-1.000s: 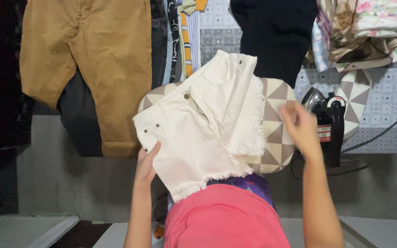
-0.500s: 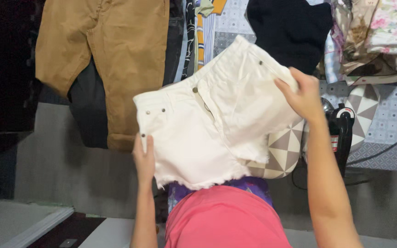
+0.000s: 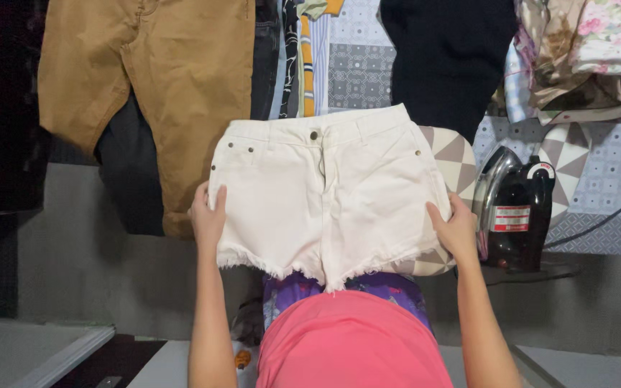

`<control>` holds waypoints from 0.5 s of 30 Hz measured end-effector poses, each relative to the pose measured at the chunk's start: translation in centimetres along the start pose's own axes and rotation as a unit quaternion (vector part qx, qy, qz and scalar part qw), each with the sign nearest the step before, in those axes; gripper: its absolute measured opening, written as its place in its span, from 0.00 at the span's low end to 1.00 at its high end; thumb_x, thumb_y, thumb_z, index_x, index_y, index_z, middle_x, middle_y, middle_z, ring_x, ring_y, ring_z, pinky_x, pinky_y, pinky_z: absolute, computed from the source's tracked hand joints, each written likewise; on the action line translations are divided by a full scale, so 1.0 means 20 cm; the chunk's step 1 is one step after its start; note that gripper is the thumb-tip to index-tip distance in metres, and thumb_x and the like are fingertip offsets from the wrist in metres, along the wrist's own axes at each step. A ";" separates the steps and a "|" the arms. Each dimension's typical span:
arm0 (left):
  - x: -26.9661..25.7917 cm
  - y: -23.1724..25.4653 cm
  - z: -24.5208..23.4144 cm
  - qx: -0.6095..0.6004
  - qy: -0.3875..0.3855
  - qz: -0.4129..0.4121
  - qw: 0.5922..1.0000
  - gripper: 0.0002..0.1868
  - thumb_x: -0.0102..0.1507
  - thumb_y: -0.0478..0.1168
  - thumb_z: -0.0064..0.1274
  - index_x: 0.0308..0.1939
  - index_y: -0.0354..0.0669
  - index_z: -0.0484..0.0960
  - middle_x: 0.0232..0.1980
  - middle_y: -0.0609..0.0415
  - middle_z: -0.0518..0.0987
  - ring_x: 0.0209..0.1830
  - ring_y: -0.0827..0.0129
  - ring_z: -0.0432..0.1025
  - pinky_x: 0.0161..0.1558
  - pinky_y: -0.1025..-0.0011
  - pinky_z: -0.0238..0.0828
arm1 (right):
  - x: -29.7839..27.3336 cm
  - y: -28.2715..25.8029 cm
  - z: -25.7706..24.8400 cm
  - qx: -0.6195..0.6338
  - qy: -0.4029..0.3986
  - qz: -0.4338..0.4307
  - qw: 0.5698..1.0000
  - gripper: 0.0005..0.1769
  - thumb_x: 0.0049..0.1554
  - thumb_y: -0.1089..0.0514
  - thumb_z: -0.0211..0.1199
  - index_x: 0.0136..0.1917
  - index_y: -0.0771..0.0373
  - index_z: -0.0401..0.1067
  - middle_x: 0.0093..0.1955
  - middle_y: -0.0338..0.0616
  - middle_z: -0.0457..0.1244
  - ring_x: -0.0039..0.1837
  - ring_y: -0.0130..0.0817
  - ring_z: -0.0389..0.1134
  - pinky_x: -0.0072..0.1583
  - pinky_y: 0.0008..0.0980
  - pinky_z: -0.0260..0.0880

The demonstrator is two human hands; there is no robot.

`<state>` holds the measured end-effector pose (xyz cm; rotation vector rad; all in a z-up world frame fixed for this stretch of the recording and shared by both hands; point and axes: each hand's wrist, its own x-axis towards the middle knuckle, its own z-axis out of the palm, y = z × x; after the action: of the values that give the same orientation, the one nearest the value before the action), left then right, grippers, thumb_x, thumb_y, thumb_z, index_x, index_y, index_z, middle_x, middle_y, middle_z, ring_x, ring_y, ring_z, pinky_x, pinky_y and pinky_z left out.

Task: The person irons a pair of white shorts on a small ironing board. They use a steam iron to smooth the fabric, moving the iron back and forth across the garment. The person adjusts the shorts with their left hand while ironing with their right hand, eventually flipping the shorts over to iron the other side.

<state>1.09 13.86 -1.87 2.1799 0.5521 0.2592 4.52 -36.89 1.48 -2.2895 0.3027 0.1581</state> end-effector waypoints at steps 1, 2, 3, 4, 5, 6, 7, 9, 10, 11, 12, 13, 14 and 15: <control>-0.02 -0.01 -0.02 0.012 -0.006 -0.019 1.000 0.20 0.67 0.47 0.59 0.51 0.30 0.80 0.47 0.36 0.83 0.48 0.49 0.79 0.50 0.59 0.72 | -0.03 0.02 0.00 0.001 0.002 -0.002 1.000 0.19 0.55 0.52 0.70 0.53 0.68 0.76 0.45 0.56 0.71 0.47 0.43 0.75 0.50 0.37 0.71; -0.03 0.00 -0.03 0.022 -0.012 -0.038 0.999 0.19 0.67 0.47 0.60 0.49 0.31 0.81 0.46 0.37 0.84 0.48 0.49 0.80 0.50 0.59 0.73 | -0.04 0.03 -0.01 0.003 0.014 -0.007 1.000 0.18 0.56 0.52 0.69 0.54 0.68 0.76 0.46 0.57 0.71 0.48 0.43 0.75 0.50 0.37 0.71; -0.03 0.03 -0.03 0.064 -0.007 -0.049 0.997 0.19 0.67 0.47 0.60 0.50 0.32 0.81 0.48 0.37 0.83 0.50 0.48 0.78 0.52 0.58 0.72 | -0.06 0.02 -0.02 0.004 0.026 -0.012 1.000 0.17 0.58 0.53 0.69 0.54 0.68 0.75 0.46 0.57 0.71 0.49 0.44 0.75 0.51 0.38 0.71; -0.02 0.08 -0.04 0.107 -0.003 -0.060 0.992 0.18 0.68 0.47 0.60 0.52 0.34 0.81 0.49 0.37 0.83 0.52 0.46 0.77 0.55 0.56 0.71 | -0.08 0.01 -0.04 0.006 0.037 -0.017 0.999 0.17 0.59 0.53 0.68 0.54 0.68 0.75 0.47 0.57 0.71 0.50 0.44 0.75 0.51 0.38 0.71; -0.02 0.15 -0.04 0.149 0.002 -0.071 0.986 0.18 0.68 0.47 0.60 0.53 0.35 0.81 0.51 0.37 0.82 0.54 0.44 0.76 0.57 0.55 0.70 | -0.10 -0.02 -0.06 -0.027 0.045 -0.008 0.999 0.17 0.59 0.53 0.69 0.54 0.68 0.76 0.46 0.58 0.71 0.50 0.46 0.74 0.51 0.39 0.71; -0.02 0.22 -0.04 0.190 0.041 -0.014 0.981 0.20 0.65 0.43 0.60 0.55 0.33 0.79 0.55 0.36 0.81 0.55 0.43 0.73 0.56 0.54 0.68 | -0.11 -0.05 -0.06 -0.059 0.054 0.001 0.997 0.17 0.59 0.53 0.71 0.53 0.68 0.76 0.46 0.59 0.70 0.51 0.49 0.73 0.51 0.40 0.71; -0.05 0.31 -0.02 0.229 0.080 0.043 0.969 0.23 0.61 0.40 0.60 0.58 0.31 0.78 0.58 0.35 0.79 0.57 0.41 0.71 0.56 0.53 0.66 | -0.12 -0.08 -0.08 -0.090 0.063 0.010 0.994 0.17 0.60 0.53 0.72 0.53 0.69 0.76 0.46 0.60 0.70 0.51 0.52 0.72 0.51 0.41 0.70; -0.08 0.48 0.08 0.226 0.103 0.130 0.960 0.27 0.60 0.36 0.58 0.62 0.29 0.75 0.63 0.34 0.76 0.60 0.41 0.67 0.60 0.52 0.62 | -0.13 -0.11 -0.16 -0.111 0.107 -0.053 0.987 0.15 0.59 0.56 0.71 0.54 0.67 0.75 0.47 0.54 0.69 0.50 0.47 0.71 0.54 0.41 0.69; -0.09 0.54 0.14 0.187 0.085 0.157 0.966 0.26 0.62 0.35 0.56 0.64 0.29 0.73 0.64 0.34 0.74 0.63 0.42 0.65 0.64 0.53 0.60 | -0.15 -0.11 -0.21 -0.122 0.128 -0.083 0.981 0.14 0.58 0.58 0.71 0.54 0.66 0.75 0.47 0.52 0.68 0.50 0.45 0.70 0.55 0.41 0.69; -0.10 0.61 0.21 0.144 0.034 0.169 0.975 0.22 0.65 0.35 0.55 0.62 0.33 0.75 0.62 0.38 0.76 0.63 0.45 0.67 0.64 0.53 0.61 | -0.15 -0.10 -0.28 -0.100 0.161 -0.090 0.978 0.14 0.60 0.58 0.70 0.56 0.66 0.73 0.49 0.50 0.66 0.51 0.44 0.69 0.55 0.39 0.69; -0.12 0.66 0.28 0.100 -0.018 0.179 0.979 0.17 0.68 0.35 0.55 0.60 0.36 0.77 0.61 0.41 0.77 0.63 0.48 0.68 0.65 0.54 0.62 | -0.14 -0.07 -0.36 -0.078 0.195 -0.096 0.973 0.14 0.62 0.58 0.69 0.59 0.65 0.72 0.51 0.49 0.64 0.52 0.43 0.68 0.56 0.36 0.69; -0.13 0.71 0.34 0.079 -0.056 0.193 0.976 0.16 0.68 0.35 0.54 0.59 0.37 0.77 0.60 0.42 0.78 0.64 0.48 0.68 0.65 0.55 0.63 | -0.12 -0.02 -0.44 -0.113 0.223 -0.108 0.962 0.13 0.64 0.60 0.68 0.58 0.67 0.71 0.52 0.49 0.63 0.52 0.43 0.66 0.57 0.34 0.68; -0.13 0.76 0.40 0.057 -0.093 0.208 0.972 0.15 0.68 0.35 0.53 0.59 0.38 0.78 0.59 0.43 0.78 0.64 0.49 0.68 0.66 0.55 0.64 | -0.10 0.03 -0.50 -0.145 0.235 -0.122 0.953 0.13 0.65 0.61 0.69 0.58 0.68 0.71 0.51 0.49 0.62 0.52 0.43 0.66 0.57 0.35 0.68; -0.12 0.80 0.47 0.056 -0.097 0.222 0.969 0.15 0.68 0.35 0.54 0.58 0.38 0.78 0.60 0.44 0.78 0.64 0.49 0.69 0.66 0.55 0.64 | -0.08 0.09 -0.56 -0.177 0.248 -0.135 0.943 0.13 0.66 0.61 0.69 0.58 0.69 0.70 0.51 0.49 0.62 0.51 0.44 0.65 0.57 0.36 0.68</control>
<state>7.10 -2.45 4.99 2.3894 -0.0374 0.2523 2.66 -46.17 8.04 -2.6784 0.2224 -0.5572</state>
